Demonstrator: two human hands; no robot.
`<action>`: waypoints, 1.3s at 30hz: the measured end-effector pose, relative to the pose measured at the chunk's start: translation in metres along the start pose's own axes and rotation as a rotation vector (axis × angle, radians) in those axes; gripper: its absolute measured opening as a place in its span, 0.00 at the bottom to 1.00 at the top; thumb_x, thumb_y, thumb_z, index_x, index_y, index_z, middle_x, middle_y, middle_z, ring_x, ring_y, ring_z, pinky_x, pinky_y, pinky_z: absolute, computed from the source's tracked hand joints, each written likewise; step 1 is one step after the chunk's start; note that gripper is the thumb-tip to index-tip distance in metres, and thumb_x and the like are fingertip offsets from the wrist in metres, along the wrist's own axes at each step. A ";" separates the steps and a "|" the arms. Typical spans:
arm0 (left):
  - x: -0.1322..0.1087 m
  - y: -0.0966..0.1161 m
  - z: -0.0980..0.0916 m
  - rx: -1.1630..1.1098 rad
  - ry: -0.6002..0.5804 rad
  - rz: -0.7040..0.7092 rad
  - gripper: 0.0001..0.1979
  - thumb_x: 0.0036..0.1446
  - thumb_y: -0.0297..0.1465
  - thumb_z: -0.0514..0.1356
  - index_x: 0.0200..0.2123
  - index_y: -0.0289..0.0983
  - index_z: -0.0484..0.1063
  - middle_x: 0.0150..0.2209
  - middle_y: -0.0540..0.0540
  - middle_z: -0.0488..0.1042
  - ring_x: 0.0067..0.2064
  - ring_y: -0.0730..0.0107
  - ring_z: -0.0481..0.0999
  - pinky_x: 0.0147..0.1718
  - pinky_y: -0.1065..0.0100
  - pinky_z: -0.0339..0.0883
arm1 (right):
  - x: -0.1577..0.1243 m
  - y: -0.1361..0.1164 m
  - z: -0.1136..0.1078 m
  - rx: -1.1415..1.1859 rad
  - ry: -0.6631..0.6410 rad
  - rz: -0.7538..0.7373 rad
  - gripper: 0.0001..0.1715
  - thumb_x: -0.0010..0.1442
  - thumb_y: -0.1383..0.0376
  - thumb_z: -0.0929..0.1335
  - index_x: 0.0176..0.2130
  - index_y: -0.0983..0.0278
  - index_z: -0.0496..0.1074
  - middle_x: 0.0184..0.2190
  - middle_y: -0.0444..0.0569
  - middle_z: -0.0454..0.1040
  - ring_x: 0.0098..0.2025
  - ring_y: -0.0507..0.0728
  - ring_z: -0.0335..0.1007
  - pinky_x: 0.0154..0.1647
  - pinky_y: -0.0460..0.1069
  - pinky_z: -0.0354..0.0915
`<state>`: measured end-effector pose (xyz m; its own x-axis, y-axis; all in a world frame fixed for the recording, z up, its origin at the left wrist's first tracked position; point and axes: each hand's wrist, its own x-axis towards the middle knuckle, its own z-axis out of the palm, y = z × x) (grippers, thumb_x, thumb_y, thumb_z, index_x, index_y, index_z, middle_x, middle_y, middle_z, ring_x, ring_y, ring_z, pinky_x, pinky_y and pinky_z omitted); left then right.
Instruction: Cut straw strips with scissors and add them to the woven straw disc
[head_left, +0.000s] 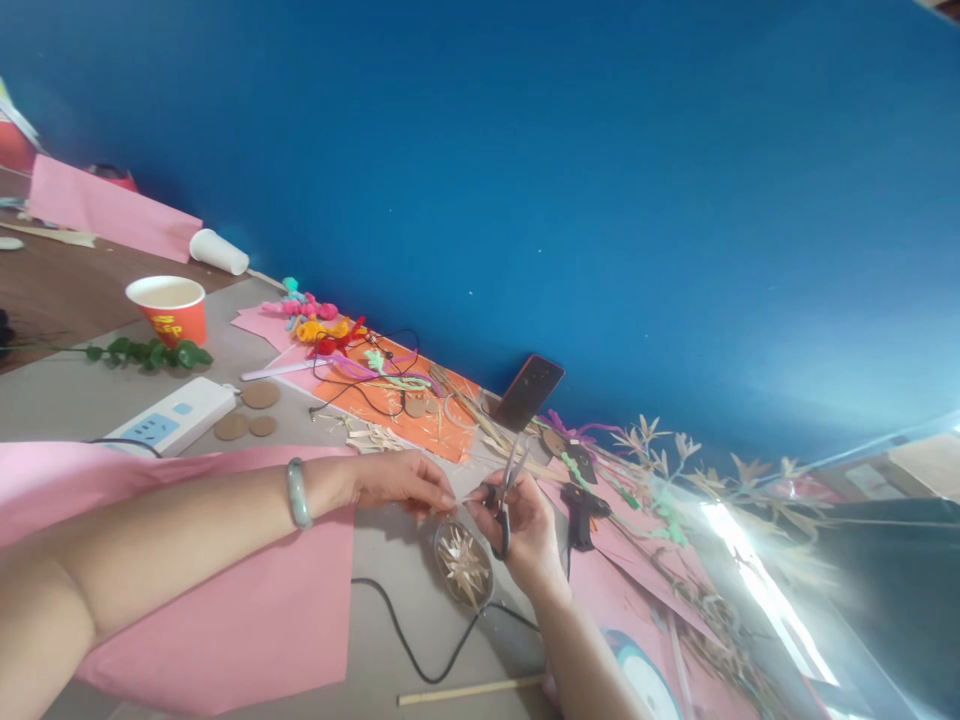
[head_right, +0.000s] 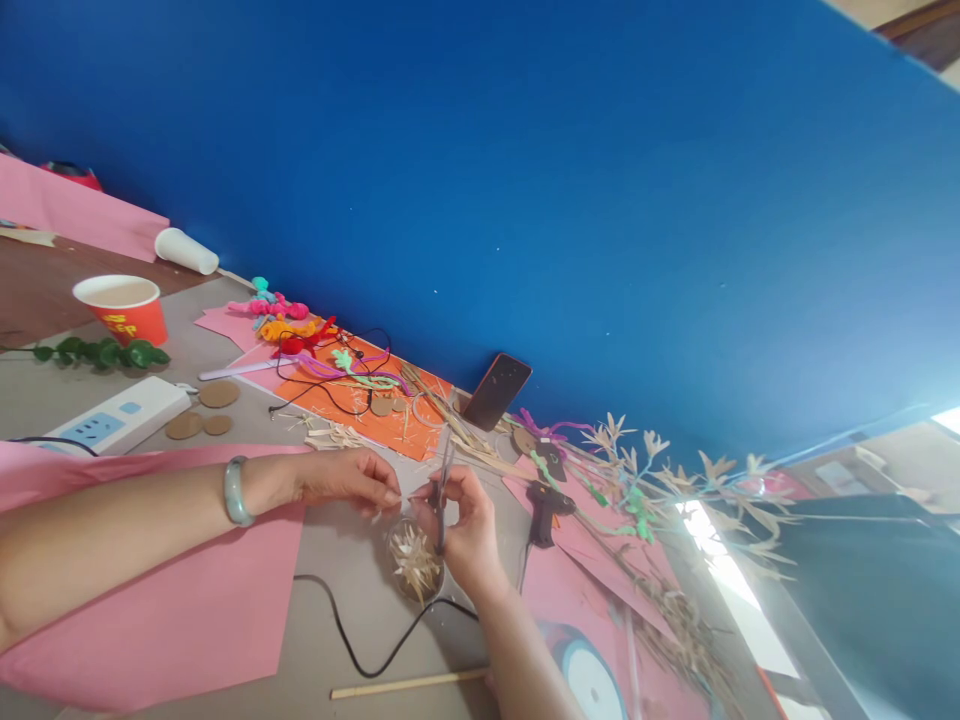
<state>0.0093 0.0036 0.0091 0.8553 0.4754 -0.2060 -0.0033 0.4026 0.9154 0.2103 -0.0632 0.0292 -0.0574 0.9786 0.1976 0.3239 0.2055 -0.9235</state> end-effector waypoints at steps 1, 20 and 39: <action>0.001 -0.001 -0.001 -0.003 0.025 0.019 0.11 0.44 0.36 0.67 0.29 0.34 0.77 0.25 0.50 0.73 0.24 0.79 0.66 0.26 0.74 0.58 | 0.001 0.001 0.000 -0.001 0.014 0.001 0.22 0.44 0.64 0.75 0.37 0.60 0.64 0.29 0.46 0.76 0.30 0.55 0.73 0.31 0.48 0.66; 0.005 0.001 -0.005 -0.088 0.274 0.142 0.18 0.41 0.35 0.68 0.32 0.35 0.65 0.30 0.42 0.79 0.32 0.66 0.79 0.25 0.73 0.60 | 0.004 0.008 -0.001 -0.043 0.077 0.044 0.21 0.47 0.59 0.74 0.38 0.61 0.64 0.28 0.47 0.76 0.31 0.56 0.74 0.31 0.49 0.67; 0.009 -0.002 -0.010 -0.093 0.401 0.234 0.12 0.39 0.33 0.69 0.24 0.33 0.70 0.23 0.49 0.74 0.27 0.75 0.71 0.31 0.72 0.61 | 0.006 0.012 -0.001 -0.091 0.074 0.056 0.20 0.48 0.61 0.73 0.39 0.62 0.64 0.27 0.46 0.76 0.29 0.54 0.71 0.32 0.49 0.65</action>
<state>0.0119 0.0147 0.0021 0.5584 0.8191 -0.1318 -0.2341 0.3079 0.9222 0.2148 -0.0552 0.0199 0.0325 0.9844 0.1731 0.4089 0.1449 -0.9010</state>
